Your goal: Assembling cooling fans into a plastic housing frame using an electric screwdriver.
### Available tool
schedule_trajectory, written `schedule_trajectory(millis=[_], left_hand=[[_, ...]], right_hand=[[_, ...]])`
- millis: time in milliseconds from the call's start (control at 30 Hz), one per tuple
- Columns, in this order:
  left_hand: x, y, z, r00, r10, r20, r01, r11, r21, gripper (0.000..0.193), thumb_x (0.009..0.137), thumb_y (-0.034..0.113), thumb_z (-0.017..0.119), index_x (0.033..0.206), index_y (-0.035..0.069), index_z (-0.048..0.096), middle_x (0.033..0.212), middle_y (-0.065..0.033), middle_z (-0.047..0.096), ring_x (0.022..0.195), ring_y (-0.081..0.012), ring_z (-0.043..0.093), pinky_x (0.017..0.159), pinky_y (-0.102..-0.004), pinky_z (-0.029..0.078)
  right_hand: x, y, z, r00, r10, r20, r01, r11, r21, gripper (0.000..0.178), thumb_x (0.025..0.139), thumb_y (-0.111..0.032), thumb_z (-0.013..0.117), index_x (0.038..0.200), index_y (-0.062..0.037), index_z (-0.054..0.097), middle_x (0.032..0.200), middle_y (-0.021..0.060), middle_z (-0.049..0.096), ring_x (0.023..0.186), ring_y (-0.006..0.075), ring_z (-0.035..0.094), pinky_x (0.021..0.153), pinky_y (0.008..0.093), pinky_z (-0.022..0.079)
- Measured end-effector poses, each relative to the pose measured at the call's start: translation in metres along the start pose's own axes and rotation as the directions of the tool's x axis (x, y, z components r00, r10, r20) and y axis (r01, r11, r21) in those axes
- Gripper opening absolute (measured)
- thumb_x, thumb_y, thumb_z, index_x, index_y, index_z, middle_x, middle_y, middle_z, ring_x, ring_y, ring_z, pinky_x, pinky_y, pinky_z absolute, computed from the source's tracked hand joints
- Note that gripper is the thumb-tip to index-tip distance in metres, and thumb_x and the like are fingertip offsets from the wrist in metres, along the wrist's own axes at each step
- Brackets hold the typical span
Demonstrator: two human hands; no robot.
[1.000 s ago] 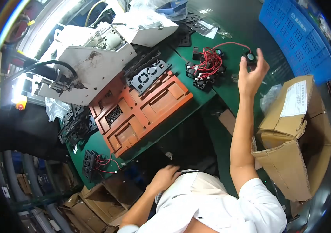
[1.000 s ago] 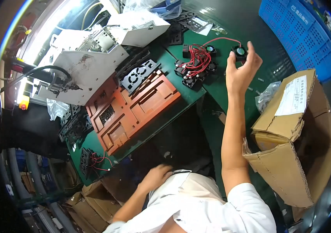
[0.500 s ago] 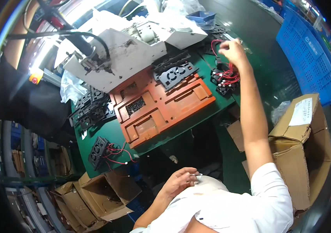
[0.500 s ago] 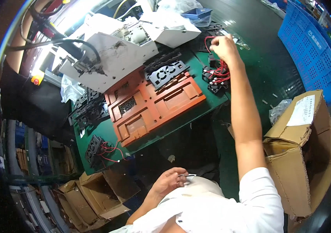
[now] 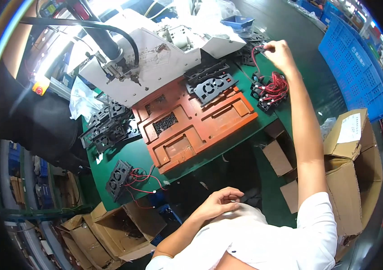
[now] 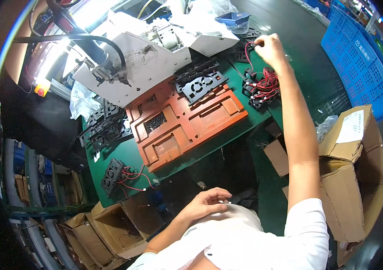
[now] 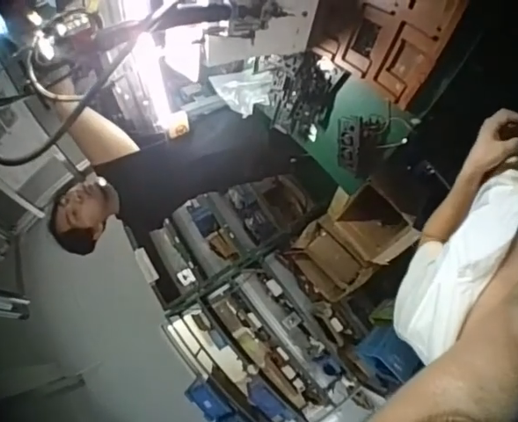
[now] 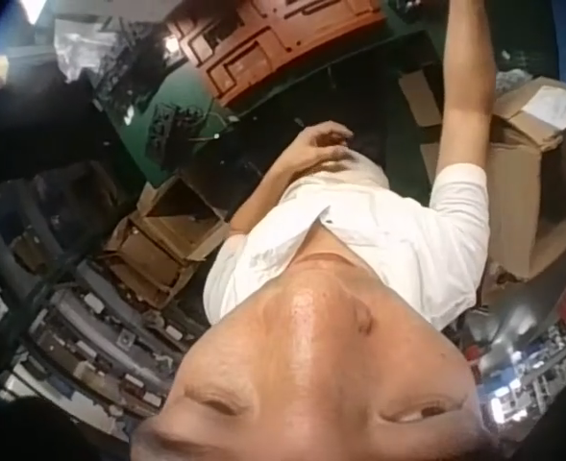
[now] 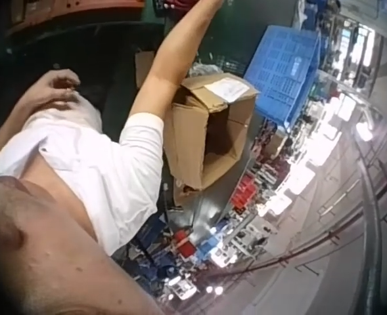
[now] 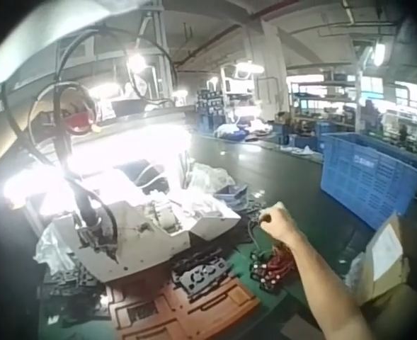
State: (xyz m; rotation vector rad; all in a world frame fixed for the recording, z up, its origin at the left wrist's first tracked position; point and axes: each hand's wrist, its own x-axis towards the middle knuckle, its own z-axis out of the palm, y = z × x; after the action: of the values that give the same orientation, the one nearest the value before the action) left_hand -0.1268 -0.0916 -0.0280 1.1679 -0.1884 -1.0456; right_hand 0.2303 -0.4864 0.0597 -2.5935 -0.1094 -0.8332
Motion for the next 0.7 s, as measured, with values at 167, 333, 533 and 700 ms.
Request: schedule_trajectory(millis=[167,333,533,700], left_hand=[[0.0,-0.009,0.005,0.992,-0.061,0.115,0.063,0.998,-0.017,0.041,0.096,0.006,0.071,0.136,0.005,0.062,0.122,-0.0074,0.067,0.115,-0.0156,0.063,0.103,-0.0317,0.05],[0.004,-0.006,0.001,0.987,0.03,0.16,-0.056,0.986,0.159,0.04,0.093,-0.003,0.061,0.132,0.003,0.063,0.128,-0.0102,0.062,0.119,-0.0204,0.064,0.106,-0.0352,0.051],[0.012,0.044,-0.029,0.944,0.281,-0.171,-0.282,0.959,0.022,0.031,0.092,0.001,0.072,0.123,0.003,0.069,0.112,-0.0038,0.068,0.103,-0.0123,0.065,0.092,-0.0268,0.053],[0.034,0.102,-0.044,0.753,0.512,-0.413,-0.534,0.842,0.071,0.031,0.094,0.001,0.07,0.124,0.0,0.067,0.115,-0.007,0.072,0.098,-0.0125,0.067,0.081,-0.0243,0.051]], right_hand=[[-0.014,-0.055,0.023,0.828,0.23,0.512,-0.153,0.97,-0.187,0.049,0.066,-0.029,0.091,0.103,-0.0017,0.076,0.123,0.0287,0.058,0.108,0.0409,0.065,0.097,0.043,0.054],[-0.006,-0.046,0.03,0.822,0.191,0.537,-0.087,0.973,-0.212,0.032,0.065,-0.008,0.075,0.095,0.0017,0.075,0.087,0.0235,0.074,0.084,0.031,0.074,0.081,0.0403,0.059],[0.004,-0.087,-0.049,0.679,-0.133,-0.722,0.296,0.95,0.103,0.031,0.081,-0.011,0.088,0.109,-0.0052,0.075,0.115,0.0089,0.067,0.096,0.0214,0.068,0.087,0.0325,0.055],[-0.047,-0.144,-0.089,0.764,0.12,-0.634,0.393,0.692,0.605,0.037,0.087,-0.003,0.083,0.122,-0.0039,0.07,0.127,0.0047,0.067,0.101,0.0132,0.069,0.086,0.0261,0.057]])
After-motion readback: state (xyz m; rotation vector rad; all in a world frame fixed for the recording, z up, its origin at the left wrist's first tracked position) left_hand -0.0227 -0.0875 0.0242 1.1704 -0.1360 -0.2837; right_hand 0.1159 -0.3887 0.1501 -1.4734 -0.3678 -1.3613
